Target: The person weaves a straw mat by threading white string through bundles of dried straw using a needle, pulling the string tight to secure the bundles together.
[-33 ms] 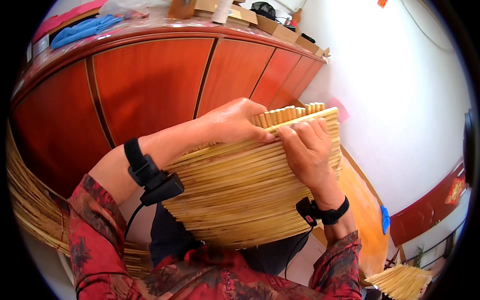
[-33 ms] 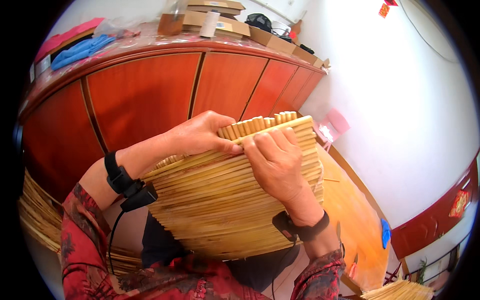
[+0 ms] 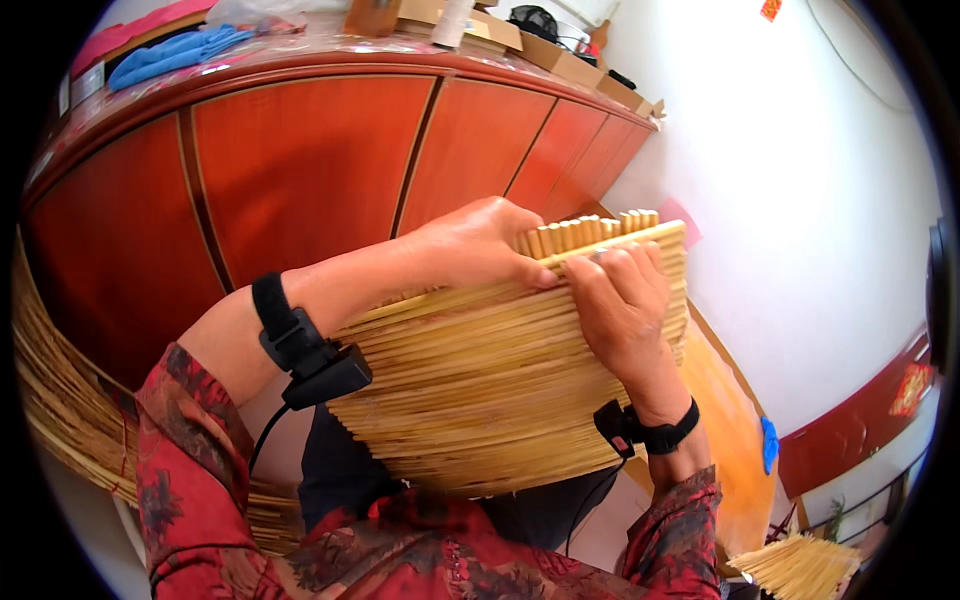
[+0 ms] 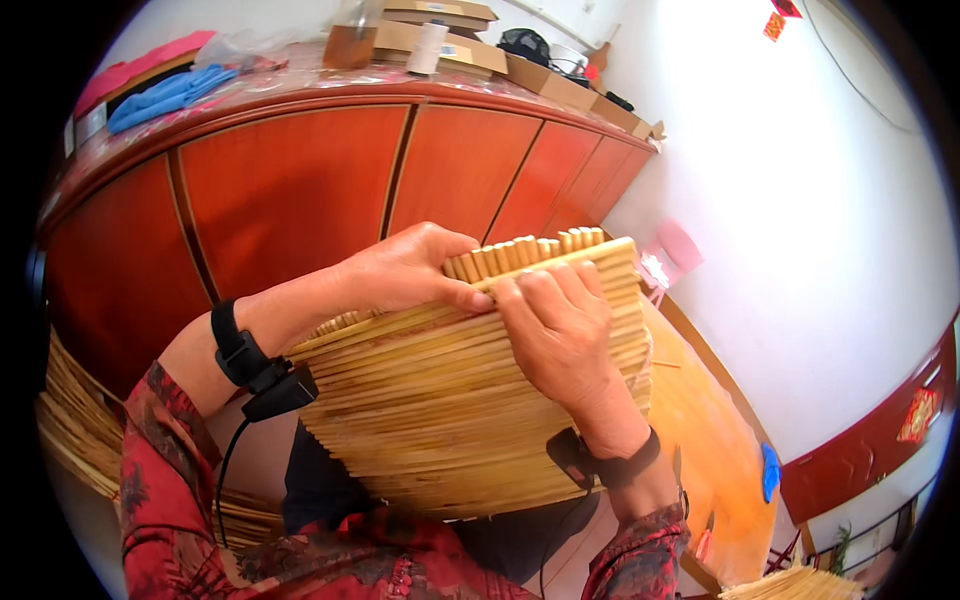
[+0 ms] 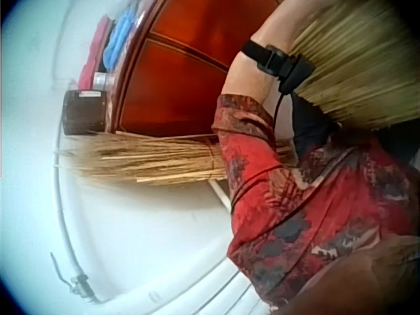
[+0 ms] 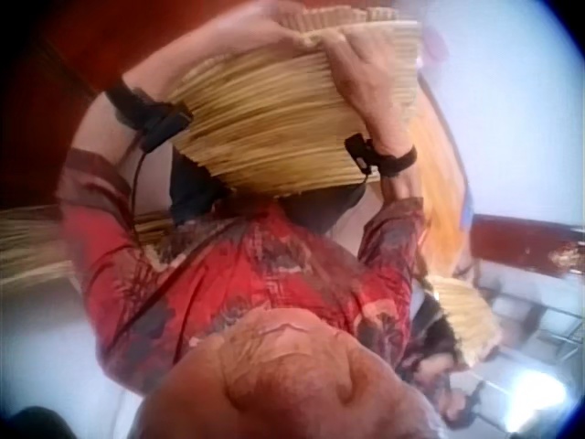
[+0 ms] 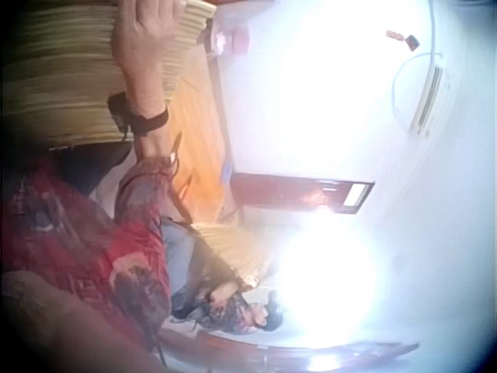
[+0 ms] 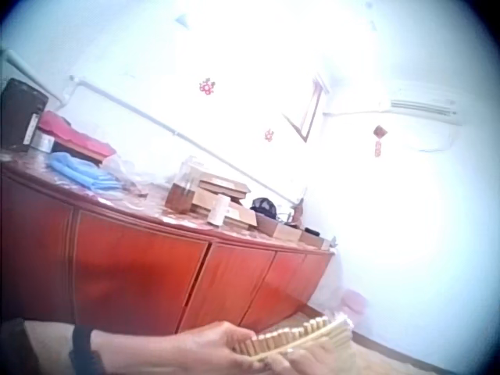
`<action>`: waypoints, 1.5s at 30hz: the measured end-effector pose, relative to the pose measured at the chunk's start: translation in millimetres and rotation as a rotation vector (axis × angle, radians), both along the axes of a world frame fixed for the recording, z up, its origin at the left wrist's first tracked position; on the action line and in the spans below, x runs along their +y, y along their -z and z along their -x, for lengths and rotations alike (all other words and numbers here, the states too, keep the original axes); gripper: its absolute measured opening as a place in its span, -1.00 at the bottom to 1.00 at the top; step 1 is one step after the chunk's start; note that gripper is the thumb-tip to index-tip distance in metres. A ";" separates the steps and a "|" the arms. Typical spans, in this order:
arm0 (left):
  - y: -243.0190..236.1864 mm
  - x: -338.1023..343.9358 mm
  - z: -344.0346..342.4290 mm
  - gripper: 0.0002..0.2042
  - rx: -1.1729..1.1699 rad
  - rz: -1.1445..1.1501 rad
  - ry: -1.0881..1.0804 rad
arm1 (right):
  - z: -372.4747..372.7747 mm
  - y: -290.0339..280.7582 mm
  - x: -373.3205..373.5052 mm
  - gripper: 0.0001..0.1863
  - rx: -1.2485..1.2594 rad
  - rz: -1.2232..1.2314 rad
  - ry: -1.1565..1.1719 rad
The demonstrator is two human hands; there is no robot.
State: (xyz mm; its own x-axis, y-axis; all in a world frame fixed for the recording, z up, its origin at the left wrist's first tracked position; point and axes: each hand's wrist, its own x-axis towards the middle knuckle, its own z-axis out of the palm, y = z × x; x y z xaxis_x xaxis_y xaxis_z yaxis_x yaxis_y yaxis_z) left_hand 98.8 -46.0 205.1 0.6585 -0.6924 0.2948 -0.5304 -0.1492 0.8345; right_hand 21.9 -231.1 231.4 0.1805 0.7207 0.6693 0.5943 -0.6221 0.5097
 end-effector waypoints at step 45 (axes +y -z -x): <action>-49.3 33.9 49.1 -0.70 -0.525 -0.010 -0.464 | 87.2 -3.7 -16.6 -0.84 1.051 -1.141 -0.616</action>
State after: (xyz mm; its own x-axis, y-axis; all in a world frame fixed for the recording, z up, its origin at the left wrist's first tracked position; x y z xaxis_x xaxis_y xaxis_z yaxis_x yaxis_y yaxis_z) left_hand 49.7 -12.2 254.4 0.6591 -0.3787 0.6498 -0.7427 -0.4637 0.4831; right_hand -65.3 -247.7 235.1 0.7555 0.1105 0.6457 0.6418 0.0726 -0.7634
